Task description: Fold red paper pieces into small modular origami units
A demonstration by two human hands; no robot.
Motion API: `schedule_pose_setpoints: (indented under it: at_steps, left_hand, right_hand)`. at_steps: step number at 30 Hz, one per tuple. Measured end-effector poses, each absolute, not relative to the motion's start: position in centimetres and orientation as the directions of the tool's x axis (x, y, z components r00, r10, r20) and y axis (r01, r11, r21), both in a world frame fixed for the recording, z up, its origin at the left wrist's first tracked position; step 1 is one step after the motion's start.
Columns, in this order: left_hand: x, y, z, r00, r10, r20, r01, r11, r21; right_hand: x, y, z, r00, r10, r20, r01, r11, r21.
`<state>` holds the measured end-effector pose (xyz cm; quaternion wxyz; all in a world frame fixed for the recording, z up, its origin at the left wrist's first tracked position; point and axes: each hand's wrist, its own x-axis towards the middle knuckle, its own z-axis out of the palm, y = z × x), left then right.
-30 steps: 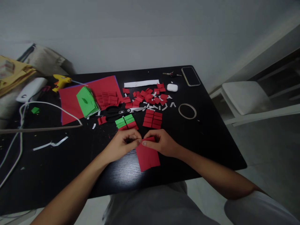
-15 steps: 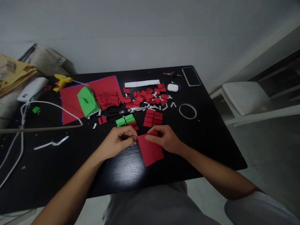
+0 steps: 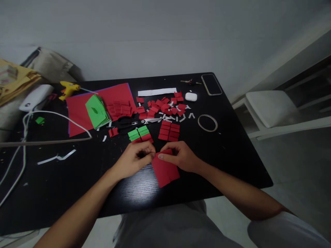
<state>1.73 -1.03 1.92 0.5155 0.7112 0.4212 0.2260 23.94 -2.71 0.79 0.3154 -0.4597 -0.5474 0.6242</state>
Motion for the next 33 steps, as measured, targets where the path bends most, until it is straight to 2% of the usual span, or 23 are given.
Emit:
schedule_pose_setpoints:
  at_steps: [4,8,18,33]
  left_hand:
    - [1.0,-0.5,2.4,0.533,0.836,-0.132,0.393,-0.107,0.913]
    - [0.7,-0.3,2.4,0.515,0.846,-0.136,0.396,-0.094,0.914]
    - [1.0,-0.6,2.0,0.453,0.889,-0.058,0.247,-0.063,0.967]
    - [1.3,-0.9,1.5,0.556,0.831,-0.013,0.175,-0.101,0.979]
  right_hand:
    - [24.3,-2.4,0.6,-0.318,0.92,-0.228,0.114,-0.202,-0.973]
    - [24.3,-2.2,0.2,-0.329,0.909,-0.257,0.067,-0.249,-0.966]
    - [24.1,-2.0,0.0,-0.323,0.866,-0.383,-0.089,-0.431,-0.898]
    - [23.9,-1.8,-0.4,-0.282,0.881,-0.379,-0.174,-0.435,-0.883]
